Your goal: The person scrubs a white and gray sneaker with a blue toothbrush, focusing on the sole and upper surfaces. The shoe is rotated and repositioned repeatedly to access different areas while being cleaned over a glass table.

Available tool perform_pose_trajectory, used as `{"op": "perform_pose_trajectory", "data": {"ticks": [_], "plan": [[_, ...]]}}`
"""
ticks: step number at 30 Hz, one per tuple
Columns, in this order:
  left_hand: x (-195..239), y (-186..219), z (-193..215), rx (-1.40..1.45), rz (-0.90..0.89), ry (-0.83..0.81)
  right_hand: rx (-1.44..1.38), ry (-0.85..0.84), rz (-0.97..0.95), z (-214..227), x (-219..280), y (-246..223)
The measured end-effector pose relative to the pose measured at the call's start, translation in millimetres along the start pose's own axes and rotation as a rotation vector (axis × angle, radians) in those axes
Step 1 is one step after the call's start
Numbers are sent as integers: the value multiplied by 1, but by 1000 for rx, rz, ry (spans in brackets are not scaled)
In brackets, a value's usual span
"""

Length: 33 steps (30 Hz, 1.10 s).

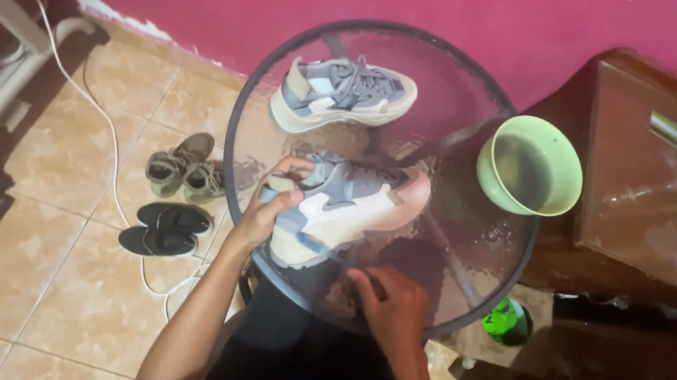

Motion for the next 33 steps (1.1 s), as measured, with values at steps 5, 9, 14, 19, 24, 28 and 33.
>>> {"op": "perform_pose_trajectory", "data": {"ticks": [5,9,14,19,24,28,33], "plan": [[4,-10,3,71,45,40,159,113,-139,26,-6,31],[-1,2,-1,29,36,-9,211,63,-72,23,-6,18],[0,2,-1,24,23,-4,259,140,-205,27,-1,34],[3,4,-5,51,21,-11,275,217,-247,33,1,39],[1,7,-6,28,48,-18,81,31,-277,10,1,41],[-3,7,-4,4,30,-27,178,221,-299,31,6,65],[0,-19,6,150,107,65,238,289,-282,66,2,71]]}}
Point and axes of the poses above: each hand's wrist, its own x-axis away from the middle knuckle, its own z-axis out of the back of the hand, y = z × x, the point moved 8 cm from there along -x, towards the middle knuckle, and after that the axes turned 1 degree about x, right-handed, at the moved point
